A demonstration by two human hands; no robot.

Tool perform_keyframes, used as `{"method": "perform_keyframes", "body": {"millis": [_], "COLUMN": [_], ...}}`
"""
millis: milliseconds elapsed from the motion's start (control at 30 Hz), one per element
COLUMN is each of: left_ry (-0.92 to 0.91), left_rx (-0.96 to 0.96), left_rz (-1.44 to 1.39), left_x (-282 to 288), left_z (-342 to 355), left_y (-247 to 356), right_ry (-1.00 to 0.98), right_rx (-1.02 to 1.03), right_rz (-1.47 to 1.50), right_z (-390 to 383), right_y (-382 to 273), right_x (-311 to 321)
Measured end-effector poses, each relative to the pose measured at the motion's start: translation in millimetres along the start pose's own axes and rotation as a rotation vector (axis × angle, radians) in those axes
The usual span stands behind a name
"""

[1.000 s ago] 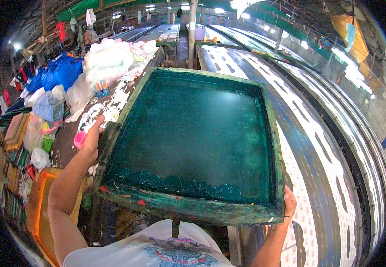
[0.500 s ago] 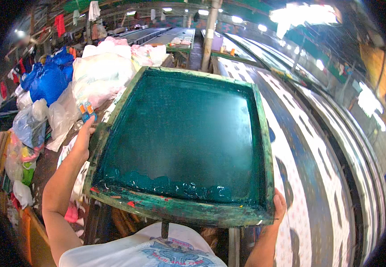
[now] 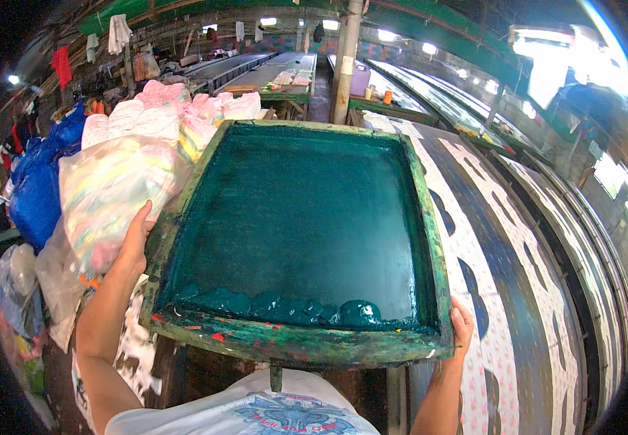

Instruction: The person pours green ink into a screen printing frame and spreads it along the edge. They then carry the frame to a conveyor table and place it down. Finally, they retrieve a roll of tape and apply a strip along the edge of the frame.

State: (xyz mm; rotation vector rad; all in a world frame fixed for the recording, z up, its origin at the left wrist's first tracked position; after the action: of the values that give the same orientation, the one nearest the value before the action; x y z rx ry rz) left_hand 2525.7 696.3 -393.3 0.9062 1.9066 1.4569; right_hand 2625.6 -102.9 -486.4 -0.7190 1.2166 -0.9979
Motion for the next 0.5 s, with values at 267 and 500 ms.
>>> {"method": "perform_keyframes", "body": {"millis": [267, 500], "left_ry": [0.061, 0.232], "left_rx": [-0.057, -0.153], "left_rz": [-0.038, -0.018], "left_x": [-49.8, -38.4], "left_z": [158.7, 302.0], "left_y": [94.9, 157.7], "right_ry": [-0.089, -0.287], "right_rx": [-0.061, -0.158], "right_rz": [0.113, 0.275], "right_z": [284.8, 508.0], "right_y": [137.2, 251.0], "right_x": [-111.6, -269.9]}}
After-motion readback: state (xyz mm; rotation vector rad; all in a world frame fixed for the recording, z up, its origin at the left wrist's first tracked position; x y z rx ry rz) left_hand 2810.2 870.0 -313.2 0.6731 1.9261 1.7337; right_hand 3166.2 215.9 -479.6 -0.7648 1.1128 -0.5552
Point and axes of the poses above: each hand's wrist, its own z-axis towards the middle knuckle, its own x-axis out of the back of the hand, y = z × x, the point moved 9 cm from there along z, towards the middle knuckle, and after that the axes turned 2 degrees about -y, right-handed, at the moved point
